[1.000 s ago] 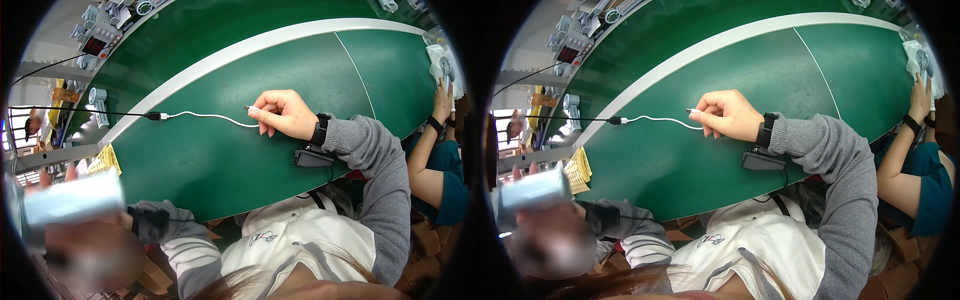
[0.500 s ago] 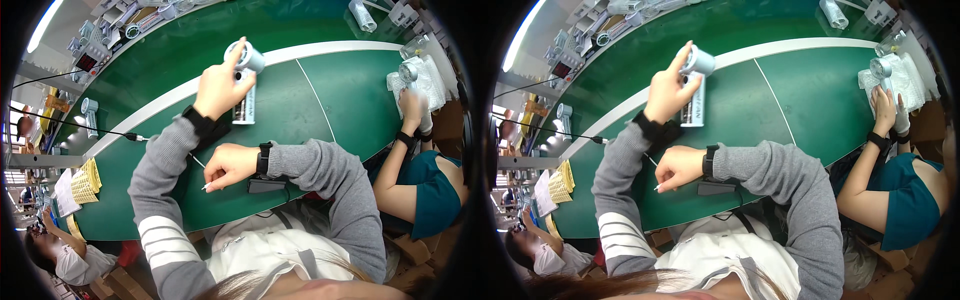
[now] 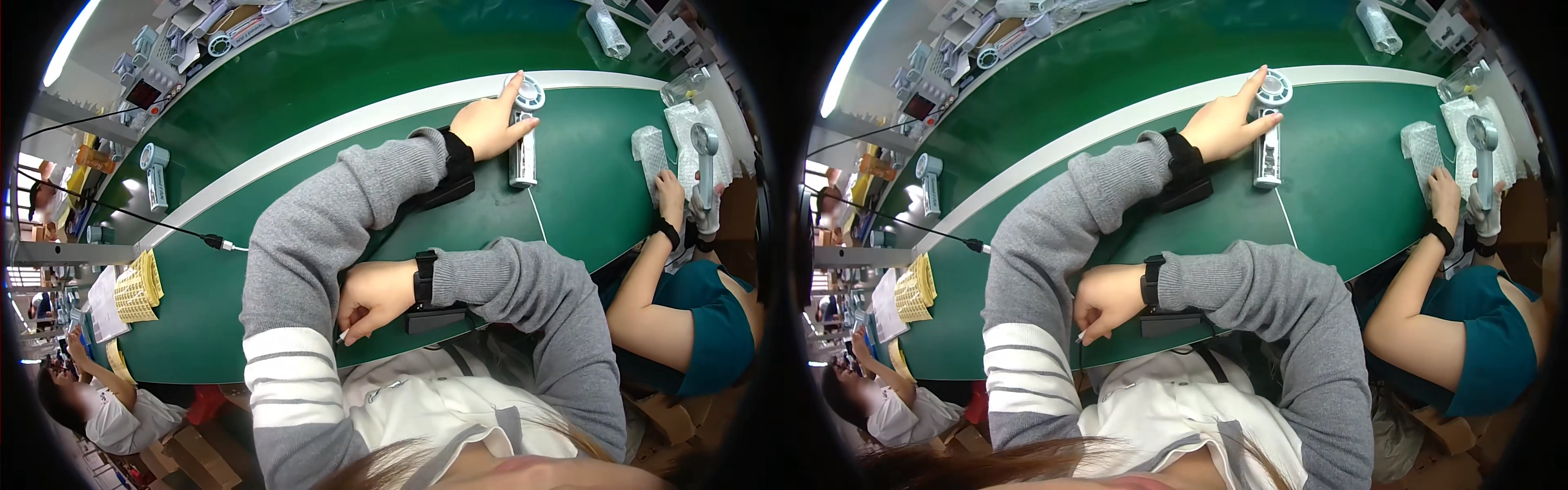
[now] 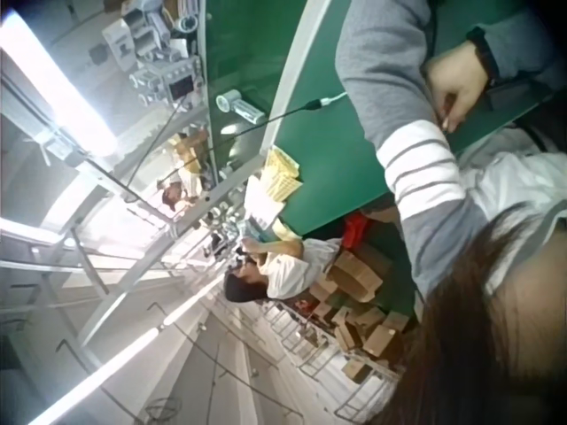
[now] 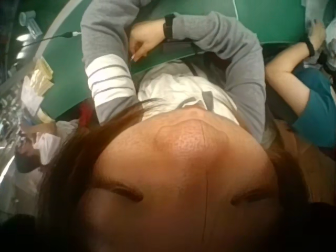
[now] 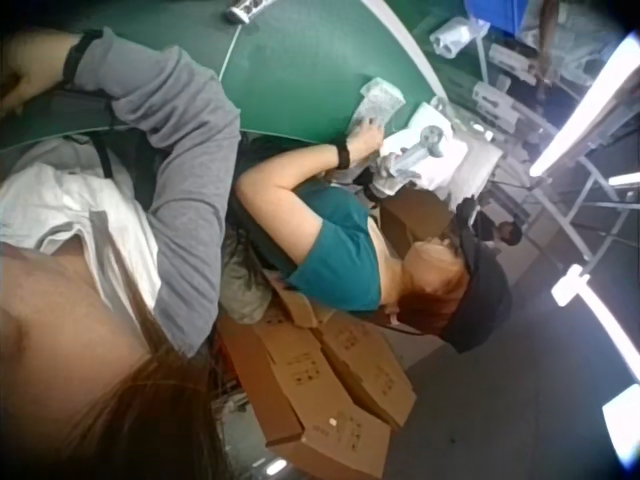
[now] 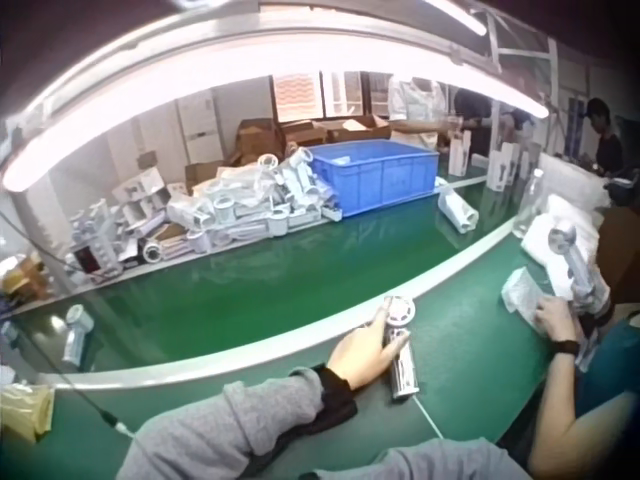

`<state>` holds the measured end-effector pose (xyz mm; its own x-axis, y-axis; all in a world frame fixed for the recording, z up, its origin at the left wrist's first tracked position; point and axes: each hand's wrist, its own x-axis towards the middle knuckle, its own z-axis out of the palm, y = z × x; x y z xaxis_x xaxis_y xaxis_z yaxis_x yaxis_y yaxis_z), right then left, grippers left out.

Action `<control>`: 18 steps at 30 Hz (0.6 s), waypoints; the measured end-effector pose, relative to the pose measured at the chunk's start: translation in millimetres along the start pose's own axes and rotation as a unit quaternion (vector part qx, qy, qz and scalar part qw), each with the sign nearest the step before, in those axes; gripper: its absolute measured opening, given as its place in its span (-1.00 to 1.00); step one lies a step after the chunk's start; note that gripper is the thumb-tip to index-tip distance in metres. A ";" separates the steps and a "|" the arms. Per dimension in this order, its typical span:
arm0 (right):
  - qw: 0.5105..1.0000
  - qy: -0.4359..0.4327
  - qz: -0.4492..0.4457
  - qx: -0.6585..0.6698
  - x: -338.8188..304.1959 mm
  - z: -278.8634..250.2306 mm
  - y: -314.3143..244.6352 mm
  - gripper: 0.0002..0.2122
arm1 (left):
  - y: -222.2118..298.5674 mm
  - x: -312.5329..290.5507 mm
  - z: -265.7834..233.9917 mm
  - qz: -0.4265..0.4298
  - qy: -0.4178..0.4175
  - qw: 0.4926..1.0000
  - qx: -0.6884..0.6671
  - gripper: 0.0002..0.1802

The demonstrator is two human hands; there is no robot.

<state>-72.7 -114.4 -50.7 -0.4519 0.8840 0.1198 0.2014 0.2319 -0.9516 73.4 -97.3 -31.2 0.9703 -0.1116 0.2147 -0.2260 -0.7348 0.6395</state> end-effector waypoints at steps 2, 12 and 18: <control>1.000 -0.001 0.000 0.014 -1.7 -2.0 -0.2 -0.79 | -12.3 -12.1 -10.6 -0.029 0.029 0.999 -0.005 -0.37; 0.983 0.136 0.032 0.116 1.2 -3.9 -0.5 -0.88 | -124.8 -118.0 -136.4 -0.080 0.298 0.890 0.337 -0.73; 0.932 0.328 0.046 0.146 2.8 -13.6 6.7 -0.92 | -192.4 -185.2 -220.4 -0.369 0.336 0.724 0.477 -0.55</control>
<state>-60.8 -104.9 -53.0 0.2035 0.9749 0.0908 -0.0754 0.1081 -0.9913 -81.9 212.2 -31.3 0.4624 0.6621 0.5897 0.8058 -0.5913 0.0320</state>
